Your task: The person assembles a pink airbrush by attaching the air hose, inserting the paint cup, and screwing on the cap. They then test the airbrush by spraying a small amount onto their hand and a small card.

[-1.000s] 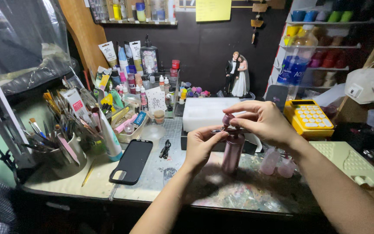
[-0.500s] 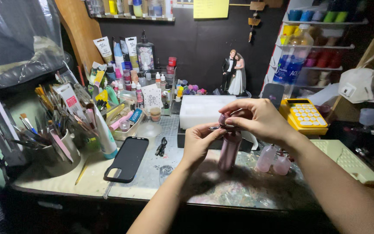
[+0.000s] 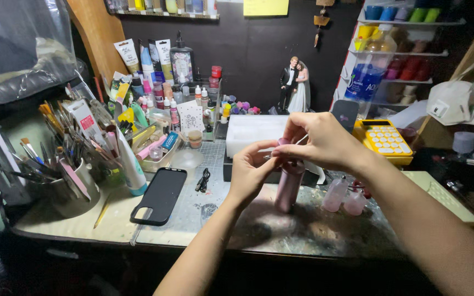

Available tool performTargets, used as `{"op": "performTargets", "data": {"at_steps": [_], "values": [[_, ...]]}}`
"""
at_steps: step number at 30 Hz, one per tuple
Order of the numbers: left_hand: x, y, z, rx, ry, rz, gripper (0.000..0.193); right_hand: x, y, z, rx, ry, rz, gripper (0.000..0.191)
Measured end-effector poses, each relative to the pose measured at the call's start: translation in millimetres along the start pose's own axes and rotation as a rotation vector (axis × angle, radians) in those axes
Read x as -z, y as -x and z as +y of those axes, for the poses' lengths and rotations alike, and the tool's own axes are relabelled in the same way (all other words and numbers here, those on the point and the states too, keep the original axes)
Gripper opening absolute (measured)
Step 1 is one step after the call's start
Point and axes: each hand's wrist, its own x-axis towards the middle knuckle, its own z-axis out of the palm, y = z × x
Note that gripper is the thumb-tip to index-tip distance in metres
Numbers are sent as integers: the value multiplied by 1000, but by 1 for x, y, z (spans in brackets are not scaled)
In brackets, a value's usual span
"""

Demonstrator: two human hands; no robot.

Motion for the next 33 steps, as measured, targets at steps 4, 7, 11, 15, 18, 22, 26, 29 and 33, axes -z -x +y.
{"op": "performTargets", "data": {"at_steps": [4, 7, 11, 15, 18, 22, 26, 29, 33], "values": [[4, 2, -3, 12, 45, -26, 31, 6, 2, 0, -15, -104, -43, 43], [6, 2, -6, 28, 25, -16, 30, 13, 4, 3, 164, -154, -78, 43], [6, 0, -5, 45, 45, -23, 29, 13, 0, 5, 175, -35, -88, 30], [8, 4, 4, 49, 39, -45, 37, 13, -3, 6, 281, 107, -79, 28], [8, 5, 8, 54, 62, -53, 37, 13, -5, 3, 247, 138, -87, 28], [10, 5, 10, 31, 38, -65, 34, 15, -9, -4, 211, 186, -106, 29], [11, 4, 7, 34, 75, -44, 30, 13, -10, -12, 133, 244, -142, 32], [11, 3, 3, 37, 73, -35, 26, 12, -10, -14, 37, 387, -158, 32], [15, 2, -1, 42, -22, -22, 23, 14, -11, -10, 161, 4, -113, 32]]}}
